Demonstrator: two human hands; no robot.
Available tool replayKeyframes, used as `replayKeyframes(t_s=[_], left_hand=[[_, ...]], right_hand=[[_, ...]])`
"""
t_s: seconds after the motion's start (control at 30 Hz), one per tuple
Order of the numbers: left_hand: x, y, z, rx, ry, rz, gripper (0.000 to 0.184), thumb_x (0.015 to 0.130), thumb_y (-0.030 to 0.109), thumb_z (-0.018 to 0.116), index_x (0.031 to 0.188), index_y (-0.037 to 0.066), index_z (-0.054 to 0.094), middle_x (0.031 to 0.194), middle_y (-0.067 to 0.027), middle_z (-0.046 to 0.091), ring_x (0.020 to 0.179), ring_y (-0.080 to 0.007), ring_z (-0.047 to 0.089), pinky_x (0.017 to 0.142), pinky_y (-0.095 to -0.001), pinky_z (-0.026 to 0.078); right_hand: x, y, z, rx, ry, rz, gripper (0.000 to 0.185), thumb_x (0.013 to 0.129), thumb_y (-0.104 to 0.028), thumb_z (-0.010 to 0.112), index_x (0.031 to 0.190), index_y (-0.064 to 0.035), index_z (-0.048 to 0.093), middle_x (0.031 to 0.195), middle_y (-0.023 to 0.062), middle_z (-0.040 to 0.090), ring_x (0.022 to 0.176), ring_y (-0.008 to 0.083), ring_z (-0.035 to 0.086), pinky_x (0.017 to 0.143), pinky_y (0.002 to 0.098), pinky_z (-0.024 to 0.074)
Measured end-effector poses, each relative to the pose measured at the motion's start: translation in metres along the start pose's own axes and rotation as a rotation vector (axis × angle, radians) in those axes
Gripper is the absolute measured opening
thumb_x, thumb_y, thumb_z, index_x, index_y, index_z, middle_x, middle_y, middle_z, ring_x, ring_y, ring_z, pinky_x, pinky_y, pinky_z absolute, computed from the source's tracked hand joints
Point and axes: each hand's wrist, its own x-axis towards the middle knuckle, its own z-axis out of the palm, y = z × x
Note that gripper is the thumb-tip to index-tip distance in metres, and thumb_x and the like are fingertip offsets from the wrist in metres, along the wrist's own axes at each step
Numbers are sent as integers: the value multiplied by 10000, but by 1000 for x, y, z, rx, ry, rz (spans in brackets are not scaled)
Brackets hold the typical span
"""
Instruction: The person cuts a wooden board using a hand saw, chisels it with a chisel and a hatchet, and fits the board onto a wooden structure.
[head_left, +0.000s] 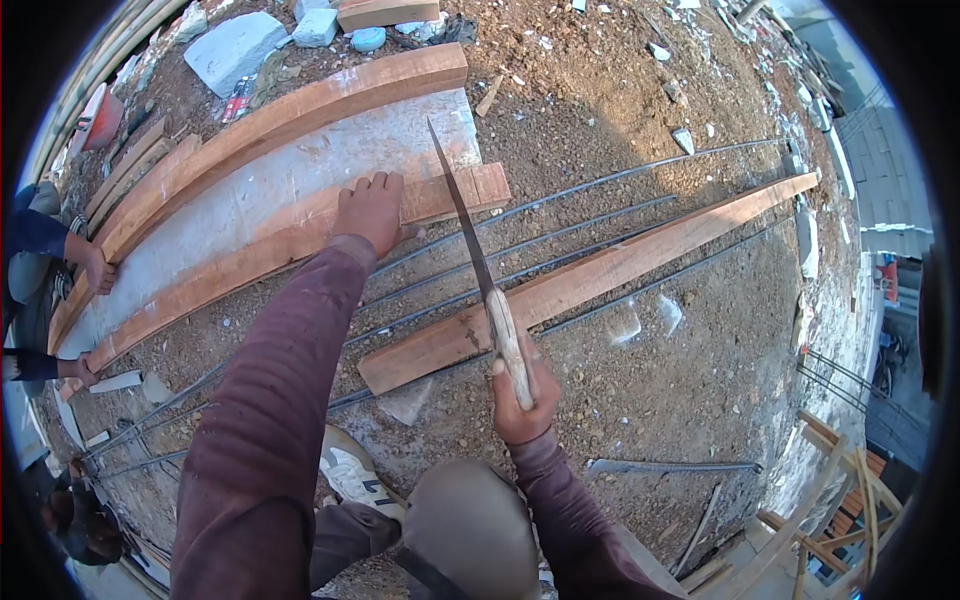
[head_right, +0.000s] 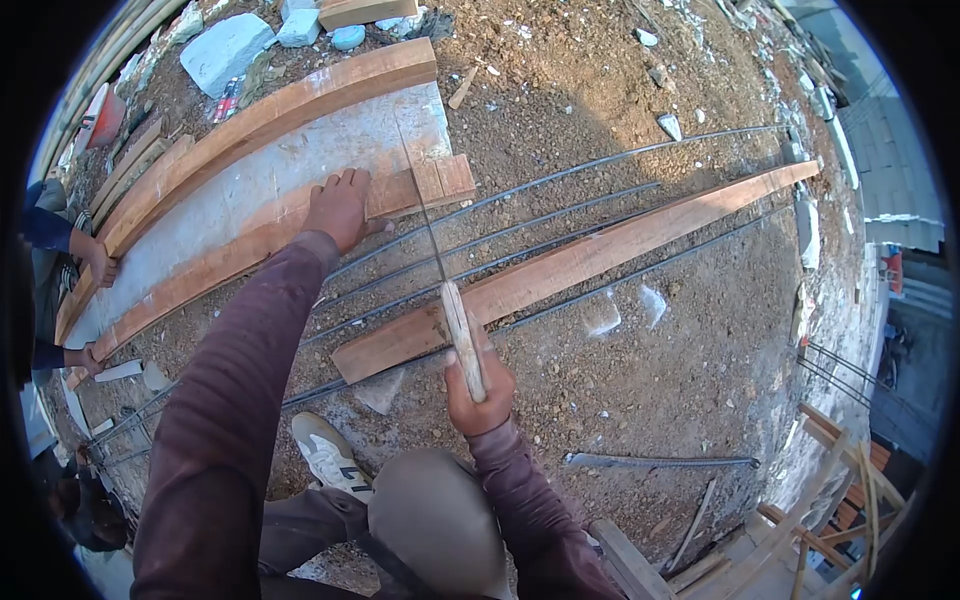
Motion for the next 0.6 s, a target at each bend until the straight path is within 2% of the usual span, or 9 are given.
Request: replayKeyframes(t_s=[0.07,0.13,0.2,0.3,0.37,0.43,0.5,0.53,0.6], left_hand=[[0,3,1,-4,-4,-3,728,765,471,829,1263,55,500,1265,-136,561,1222,-331,529,959,-498,433],[-5,1,5,-9,-5,-19,724,765,474,829,1257,56,501,1263,-135,563,1221,-337,530,962,-497,434],[1,0,3,-13,27,-13,724,765,481,828,1253,56,503,1260,-135,565,1220,-344,531,967,-496,433],[0,-1,1,-9,8,2,732,760,488,829,1248,51,503,1258,-141,566,1218,-349,531,969,-495,433],[0,2,-1,-21,-12,-5,739,756,493,830,1248,49,503,1255,-144,568,1219,-347,531,965,-496,433],[5,-5,-6,-23,-1,-30,746,753,498,829,1249,48,502,1253,-146,570,1220,-344,531,962,-497,433],[0,1,-3,-17,-15,-9,750,753,502,827,1253,49,500,1253,-145,572,1222,-342,531,959,-496,433],[6,0,-5,-22,10,-5,751,752,502,827,1253,50,500,1252,-144,573,1221,-341,532,958,-497,433],[0,-2,2,-27,14,6,752,750,503,828,1254,51,501,1250,-141,574,1220,-339,532,955,-498,433]], right_hand=[[-66,16,-16,12,102,-182,477,946,-96,603,1370,111,534,1204,267,674,1065,291,694,931,348,511],[-50,6,-13,55,94,-120,480,948,-93,603,1376,111,528,1234,269,664,1109,291,680,954,350,501],[23,13,14,-25,66,-209,505,936,-53,598,1410,91,504,1219,264,675,950,214,717,792,304,546],[36,3,17,82,44,-123,492,945,-56,595,1409,86,509,1192,246,687,890,182,707,747,307,543],[-38,1,-11,46,67,-85,468,961,-87,590,1388,95,527,1290,257,645,1062,233,677,903,323,513],[-52,3,-20,8,79,-195,474,962,-84,582,1397,95,516,1284,247,651,1036,216,681,883,318,519],[-27,0,-5,0,109,-167,478,959,-71,572,1401,98,509,1289,247,648,1053,222,677,900,324,514],[19,2,8,-17,83,-166,477,957,-64,565,1401,101,506,1296,250,643,1088,236,671,931,331,506],[40,-24,16,111,-13,39,480,954,-64,564,1399,107,504,1305,255,635,1148,260,649,985,346,480]])
